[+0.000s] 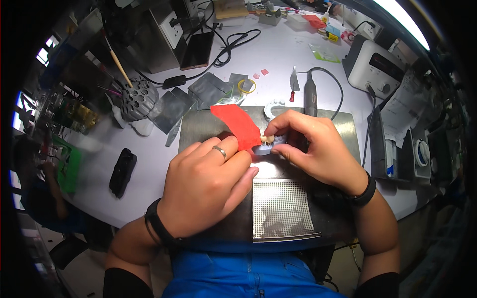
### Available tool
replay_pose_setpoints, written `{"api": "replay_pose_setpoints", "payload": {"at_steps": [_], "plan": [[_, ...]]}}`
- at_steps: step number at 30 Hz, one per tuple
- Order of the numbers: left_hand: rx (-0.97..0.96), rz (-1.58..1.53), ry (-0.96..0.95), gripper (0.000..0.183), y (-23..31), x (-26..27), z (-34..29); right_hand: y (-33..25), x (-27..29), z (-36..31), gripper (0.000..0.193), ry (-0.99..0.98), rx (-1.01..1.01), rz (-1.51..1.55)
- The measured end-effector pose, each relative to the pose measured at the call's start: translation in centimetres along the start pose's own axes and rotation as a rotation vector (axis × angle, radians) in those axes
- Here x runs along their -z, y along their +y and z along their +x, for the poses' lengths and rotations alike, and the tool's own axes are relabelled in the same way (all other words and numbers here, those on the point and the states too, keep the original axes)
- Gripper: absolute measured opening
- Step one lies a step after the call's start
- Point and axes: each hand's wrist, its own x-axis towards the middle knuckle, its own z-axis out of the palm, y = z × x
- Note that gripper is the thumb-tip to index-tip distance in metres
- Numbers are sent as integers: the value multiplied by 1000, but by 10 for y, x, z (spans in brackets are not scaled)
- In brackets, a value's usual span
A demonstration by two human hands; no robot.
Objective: The person presses a red sheet against a dental crown on a model, removes the crown to grind it with a rotary tool, and then repeats this process.
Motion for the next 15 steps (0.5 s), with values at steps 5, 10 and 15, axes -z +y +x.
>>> {"api": "replay_pose_setpoints", "payload": {"at_steps": [5,10,15], "plan": [[94,-207,43,18,-14,11,4,-5,5,-4,29,12,-64,118],[239,-619,176,12,-37,-5,0,-13,11,-2,28,-27,-214,349],[320,-989,267,66,-26,-25,9,-9,10,-8,28,-26,-237,512]]}}
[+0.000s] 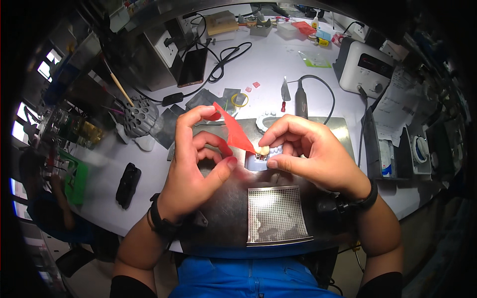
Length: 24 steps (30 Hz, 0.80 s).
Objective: The person presses a red sheet against a dental crown on a model, removes the crown to grind it with a rotary tool, and then repeats this process.
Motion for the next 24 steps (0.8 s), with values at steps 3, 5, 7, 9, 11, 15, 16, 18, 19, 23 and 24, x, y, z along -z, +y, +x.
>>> {"api": "replay_pose_setpoints", "payload": {"at_steps": [3,5,7,9,11,15,16,18,19,23,24], "plan": [[-8,-3,-176,86,-2,7,-4,-7,-4,-1,28,2,-28,48],[-129,64,-188,75,-6,5,-9,-8,-6,-2,27,10,-38,58],[-112,104,-213,66,-2,3,-10,-6,-8,-3,26,14,28,-28],[-68,103,-169,48,7,-1,-11,-5,-8,-4,25,20,87,-60],[-74,124,-198,49,7,1,-11,-5,-9,-5,25,25,144,-92],[-71,67,-205,49,7,-1,-13,-18,-11,-7,27,21,170,-235],[-71,67,-204,49,7,-1,-14,-20,-11,-7,30,16,185,-313],[-70,-8,-201,48,7,-3,-15,-15,-19,-8,34,51,292,-404],[-71,-9,-201,48,5,-4,-16,-12,-21,-8,37,85,400,-493],[-24,-56,-209,47,3,-3,-20,-12,-20,-7,40,68,434,-568],[-9,-62,-214,46,2,-3,-19,-13,-19,-7,40,72,454,-596]]}}
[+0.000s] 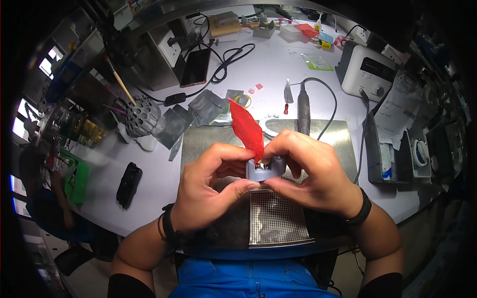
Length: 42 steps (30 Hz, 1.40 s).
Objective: The person presses a red sheet against a dental crown on a model, removes the crown to grind it with a rotary tool, and then repeats this process.
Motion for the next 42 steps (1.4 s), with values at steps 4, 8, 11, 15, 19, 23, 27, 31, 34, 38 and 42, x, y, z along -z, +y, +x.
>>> {"api": "replay_pose_setpoints", "payload": {"at_steps": [4,8,11,15,19,23,27,31,34,38,42], "plan": [[16,-13,16,45,-1,-2,-1,-2,1,0,40,7,32,-46],[8,-64,23,47,1,-6,-1,-4,-1,1,39,15,66,-75],[1,-108,38,49,1,-8,-1,-6,-6,0,39,82,20,-44],[-47,-120,69,48,0,-10,-2,-9,-4,0,35,87,-9,49],[-6,-204,68,46,9,-12,-2,6,-10,-8,27,118,-211,427],[-8,-99,48,43,9,-12,0,-6,-13,0,18,182,-584,879],[-5,45,-16,43,17,-10,4,0,-10,-3,19,103,-641,858],[-23,53,-8,43,20,-12,4,-3,-6,-1,25,120,-579,856],[-33,59,-7,43,20,-11,4,0,-4,-4,26,100,-559,872],[-53,77,-23,44,19,-11,4,-2,-3,-6,27,95,-528,856],[-52,57,-30,44,18,-11,4,-3,-2,-6,27,97,-533,817]]}}
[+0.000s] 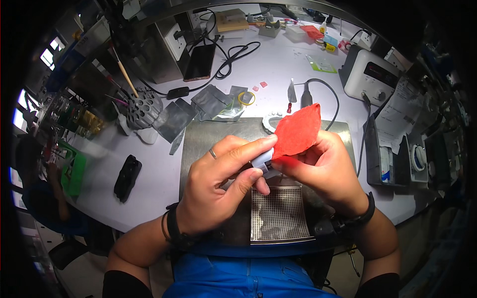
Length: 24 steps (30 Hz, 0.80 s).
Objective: The person presses a red sheet against a dental crown on a model, removes the crown to grind it with a rotary tool, and then repeats this process.
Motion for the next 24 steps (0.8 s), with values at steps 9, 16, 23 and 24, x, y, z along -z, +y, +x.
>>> {"api": "replay_pose_setpoints", "payload": {"at_steps": [9,16,23,24], "plan": [[1,119,-17,46,6,1,0,-3,0,-2,22,-6,47,-65],[-34,116,-1,43,5,3,1,-5,-2,-1,20,-26,229,-349],[388,-68,126,25,-8,14,7,3,12,9,14,6,109,-36],[389,-72,125,25,-13,16,7,4,12,9,14,8,106,-38]]}}
